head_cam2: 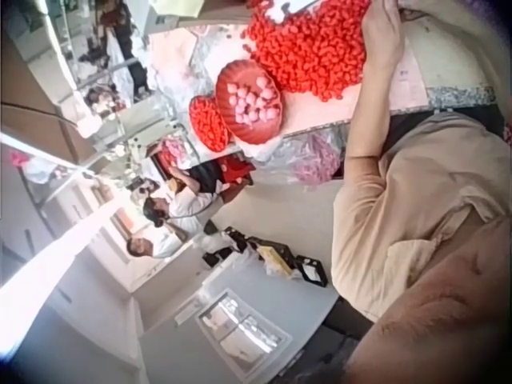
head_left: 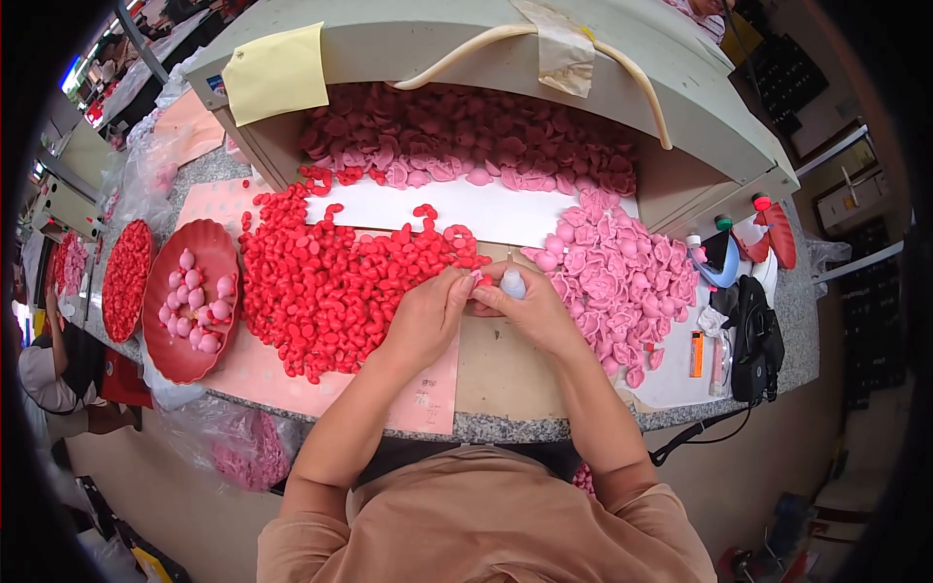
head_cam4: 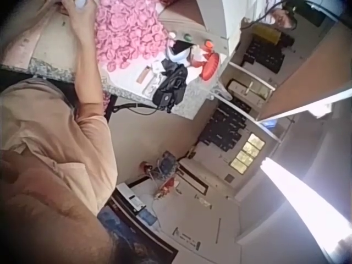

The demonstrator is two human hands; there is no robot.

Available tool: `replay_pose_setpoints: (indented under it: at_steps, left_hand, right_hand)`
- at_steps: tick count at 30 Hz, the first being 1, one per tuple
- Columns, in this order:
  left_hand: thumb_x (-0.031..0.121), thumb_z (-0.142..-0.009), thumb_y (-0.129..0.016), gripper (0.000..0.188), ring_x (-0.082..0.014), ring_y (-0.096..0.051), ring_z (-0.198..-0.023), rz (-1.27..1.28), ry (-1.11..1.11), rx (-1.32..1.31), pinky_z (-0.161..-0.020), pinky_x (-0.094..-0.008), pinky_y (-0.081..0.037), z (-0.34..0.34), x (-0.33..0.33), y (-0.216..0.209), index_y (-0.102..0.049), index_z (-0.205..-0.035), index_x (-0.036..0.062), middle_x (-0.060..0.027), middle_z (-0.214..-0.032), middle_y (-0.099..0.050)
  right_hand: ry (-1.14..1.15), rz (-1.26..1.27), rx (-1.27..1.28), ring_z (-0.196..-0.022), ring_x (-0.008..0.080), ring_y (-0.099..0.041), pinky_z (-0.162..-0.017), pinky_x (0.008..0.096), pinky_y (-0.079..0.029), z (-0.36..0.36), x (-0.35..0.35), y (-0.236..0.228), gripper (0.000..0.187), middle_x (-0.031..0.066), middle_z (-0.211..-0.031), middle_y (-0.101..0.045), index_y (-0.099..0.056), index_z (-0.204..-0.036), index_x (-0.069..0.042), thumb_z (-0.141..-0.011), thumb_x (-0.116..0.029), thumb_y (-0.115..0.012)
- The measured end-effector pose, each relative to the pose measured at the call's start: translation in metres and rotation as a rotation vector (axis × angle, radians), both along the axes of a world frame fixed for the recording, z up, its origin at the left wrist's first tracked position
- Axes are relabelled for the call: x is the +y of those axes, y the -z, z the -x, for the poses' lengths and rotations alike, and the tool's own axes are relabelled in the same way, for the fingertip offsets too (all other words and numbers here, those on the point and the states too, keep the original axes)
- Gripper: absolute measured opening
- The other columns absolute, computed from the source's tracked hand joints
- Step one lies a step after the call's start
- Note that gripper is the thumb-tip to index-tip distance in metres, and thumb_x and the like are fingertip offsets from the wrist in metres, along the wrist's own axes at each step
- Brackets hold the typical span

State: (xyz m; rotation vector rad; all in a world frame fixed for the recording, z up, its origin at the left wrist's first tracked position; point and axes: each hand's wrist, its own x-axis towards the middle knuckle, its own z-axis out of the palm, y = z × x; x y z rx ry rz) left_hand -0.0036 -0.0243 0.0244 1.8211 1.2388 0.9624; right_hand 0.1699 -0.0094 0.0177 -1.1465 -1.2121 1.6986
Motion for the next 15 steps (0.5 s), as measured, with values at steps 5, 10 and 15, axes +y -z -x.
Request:
replay_pose_setpoints:
  at_steps: [5, 10, 15]
  left_hand:
    - [0.023, -0.098, -0.041, 0.027, -0.0383, -0.057, -0.076, -0.021, 0.038, 0.04, -0.065, -0.0421, -0.045, 0.004, 0.003, -0.002, -0.053, -0.095, -0.0002, -0.0202, -0.08, -0.057]
    - [0.024, -0.098, -0.04, 0.028, -0.0383, -0.057, -0.075, -0.046, 0.05, 0.018, -0.064, -0.042, -0.044, 0.003, 0.003, -0.001, -0.053, -0.094, -0.0003, -0.0199, -0.079, -0.056]
    - [0.026, -0.099, -0.038, 0.03, -0.0381, -0.057, -0.075, -0.008, 0.017, -0.013, -0.064, -0.0418, -0.044, 0.002, 0.002, 0.0, -0.053, -0.093, -0.0003, -0.0202, -0.079, -0.056]
  right_hand:
    - [-0.017, -0.283, -0.253, -0.083, 0.01, -0.061, -0.074, 0.0237, -0.052, 0.002, -0.001, -0.011, 0.022, 0.0041, -0.094, -0.062, -0.06, -0.104, 0.0, -0.086, -0.011, -0.066]
    - [0.029, -0.153, -0.143, -0.083, 0.0097, -0.06, -0.075, 0.023, -0.051, 0.001, -0.001, -0.007, 0.021, 0.0032, -0.093, -0.062, -0.06, -0.102, 0.0, -0.084, -0.01, -0.067]
    - [0.002, -0.228, -0.27, -0.084, 0.011, -0.062, -0.075, 0.0235, -0.051, 0.001, 0.0, -0.007, 0.024, 0.0049, -0.092, -0.064, -0.059, -0.103, 0.0, -0.083, -0.008, -0.068]
